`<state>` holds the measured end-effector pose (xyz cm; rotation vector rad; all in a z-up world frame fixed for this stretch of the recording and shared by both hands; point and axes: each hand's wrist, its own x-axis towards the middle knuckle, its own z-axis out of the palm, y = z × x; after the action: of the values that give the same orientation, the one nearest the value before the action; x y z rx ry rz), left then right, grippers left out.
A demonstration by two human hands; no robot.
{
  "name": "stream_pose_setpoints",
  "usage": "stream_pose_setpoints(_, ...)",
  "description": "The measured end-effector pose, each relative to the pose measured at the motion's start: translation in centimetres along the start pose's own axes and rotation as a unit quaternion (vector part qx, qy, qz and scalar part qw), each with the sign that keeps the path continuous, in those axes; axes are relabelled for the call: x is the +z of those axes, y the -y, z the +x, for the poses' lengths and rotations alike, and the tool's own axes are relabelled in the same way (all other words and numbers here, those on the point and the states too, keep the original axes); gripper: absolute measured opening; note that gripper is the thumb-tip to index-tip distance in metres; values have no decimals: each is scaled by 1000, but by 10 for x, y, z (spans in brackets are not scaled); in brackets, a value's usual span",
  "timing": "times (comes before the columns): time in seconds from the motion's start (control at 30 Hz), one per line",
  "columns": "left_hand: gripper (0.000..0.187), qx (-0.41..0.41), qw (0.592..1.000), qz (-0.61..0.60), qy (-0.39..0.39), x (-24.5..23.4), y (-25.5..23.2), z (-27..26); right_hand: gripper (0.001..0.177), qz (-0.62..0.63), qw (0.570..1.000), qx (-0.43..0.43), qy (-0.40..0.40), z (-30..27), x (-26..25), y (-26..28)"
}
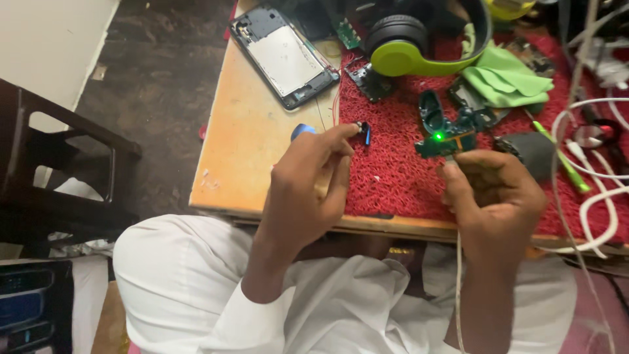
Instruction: The person is repairing a small electronic device, possibly a wireless earbud, by connecting wires and manipulating its internal components. They use a green tool to assist in the process.
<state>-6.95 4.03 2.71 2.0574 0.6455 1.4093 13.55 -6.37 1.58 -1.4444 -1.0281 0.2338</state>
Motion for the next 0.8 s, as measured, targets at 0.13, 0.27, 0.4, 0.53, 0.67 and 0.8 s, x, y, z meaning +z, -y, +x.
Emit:
stream_pose_setpoints(0.13,34,-30,1000,2,-7,3,2,1,11,-38,999,19,-15,-2,3,5)
stream_pose_setpoints(0.27,33,-10,998,54,34,1,1,6,14,-71,995,63,-32,-2,6,9)
stream_pose_setpoints(0.4,34,-7,993,101,60,2,-1,17,16,-142,985,93,-22,-5,2,6)
stream_pose_setpoints(0.53,30,-32,990,119,65,5,-4,26,24,-204,968,143,-30,-15,-13,-11)
stream_pose_setpoints(0.67,28,-25,990,124,59,10,1,30,22,-268,943,193,36,-14,-39,-36)
stream_pose_setpoints(0.8,26,-17,986,160,53,16,1,31,28,-198,953,223,52,-10,-57,-35)
